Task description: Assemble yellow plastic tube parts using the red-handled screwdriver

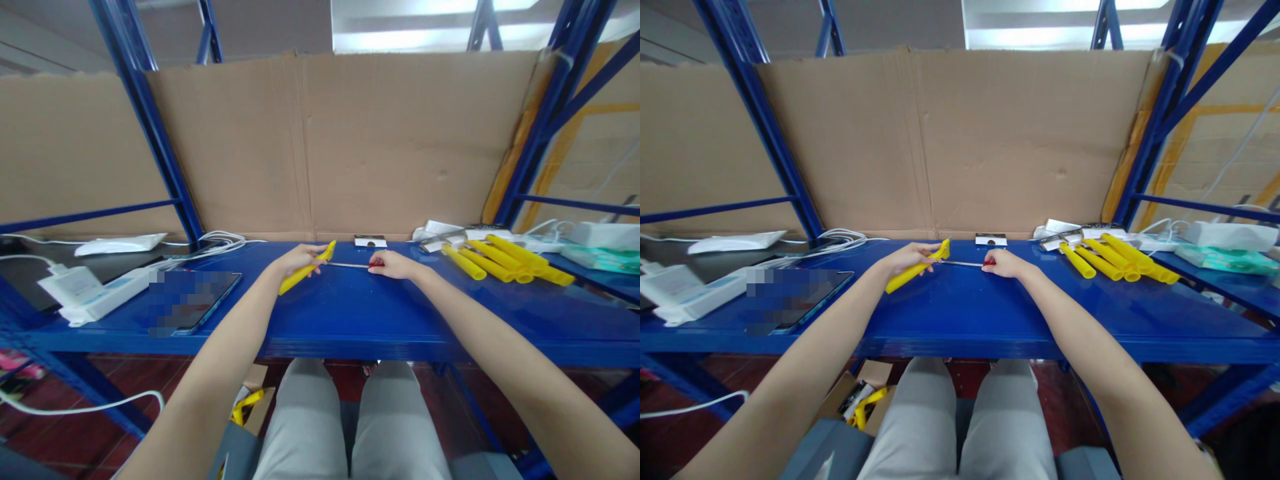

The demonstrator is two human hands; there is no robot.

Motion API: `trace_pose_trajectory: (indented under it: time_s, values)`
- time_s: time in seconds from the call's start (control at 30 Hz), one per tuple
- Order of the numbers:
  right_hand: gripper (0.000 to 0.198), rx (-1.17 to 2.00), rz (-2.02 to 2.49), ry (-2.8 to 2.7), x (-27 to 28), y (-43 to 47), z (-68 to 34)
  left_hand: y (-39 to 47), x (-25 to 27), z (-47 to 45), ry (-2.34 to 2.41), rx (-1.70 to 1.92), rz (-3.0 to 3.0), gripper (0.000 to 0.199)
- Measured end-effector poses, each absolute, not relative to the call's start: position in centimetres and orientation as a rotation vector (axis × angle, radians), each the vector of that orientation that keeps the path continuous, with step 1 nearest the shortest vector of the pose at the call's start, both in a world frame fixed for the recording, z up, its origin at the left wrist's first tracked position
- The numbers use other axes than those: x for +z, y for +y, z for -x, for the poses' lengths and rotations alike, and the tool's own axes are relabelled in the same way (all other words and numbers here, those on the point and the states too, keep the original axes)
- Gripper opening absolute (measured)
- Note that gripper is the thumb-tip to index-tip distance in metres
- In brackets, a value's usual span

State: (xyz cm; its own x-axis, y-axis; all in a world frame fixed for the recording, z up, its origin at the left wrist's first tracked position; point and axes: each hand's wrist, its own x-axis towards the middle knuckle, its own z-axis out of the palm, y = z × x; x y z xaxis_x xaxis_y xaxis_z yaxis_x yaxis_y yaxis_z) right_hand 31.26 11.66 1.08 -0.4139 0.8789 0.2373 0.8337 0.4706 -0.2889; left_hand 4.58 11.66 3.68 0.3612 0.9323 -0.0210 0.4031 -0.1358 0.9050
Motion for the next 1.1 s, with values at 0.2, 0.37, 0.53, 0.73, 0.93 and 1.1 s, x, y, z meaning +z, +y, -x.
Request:
trace_pose_trajectory:
  time_s: [0.2,0.37,0.53,0.73,0.93,1.1]
  values:
    - [0.016,0.187,1.356,-2.335,0.8,11.6,-31.0,11.6,3.5,-5.0,1.097,0.719,-1.732,0.060]
    - [0.020,0.195,1.267,-2.269,0.8,11.5,-30.2,11.4,3.6,-5.1,1.043,0.718,-1.786,0.061]
    - [0.020,0.230,1.131,-2.144,0.8,11.4,-29.0,11.0,3.6,-5.8,0.984,0.671,-1.879,0.062]
    - [0.024,0.340,0.999,-2.030,0.6,11.4,-28.4,11.6,2.9,-6.2,0.923,0.671,-1.938,0.061]
    - [0.035,0.508,0.930,-1.926,0.3,11.6,-27.4,11.0,3.1,-6.9,0.899,0.688,-1.987,0.060]
    - [0.033,0.653,0.955,-1.822,0.3,11.2,-27.1,10.3,3.4,-7.5,0.901,0.705,-2.012,0.059]
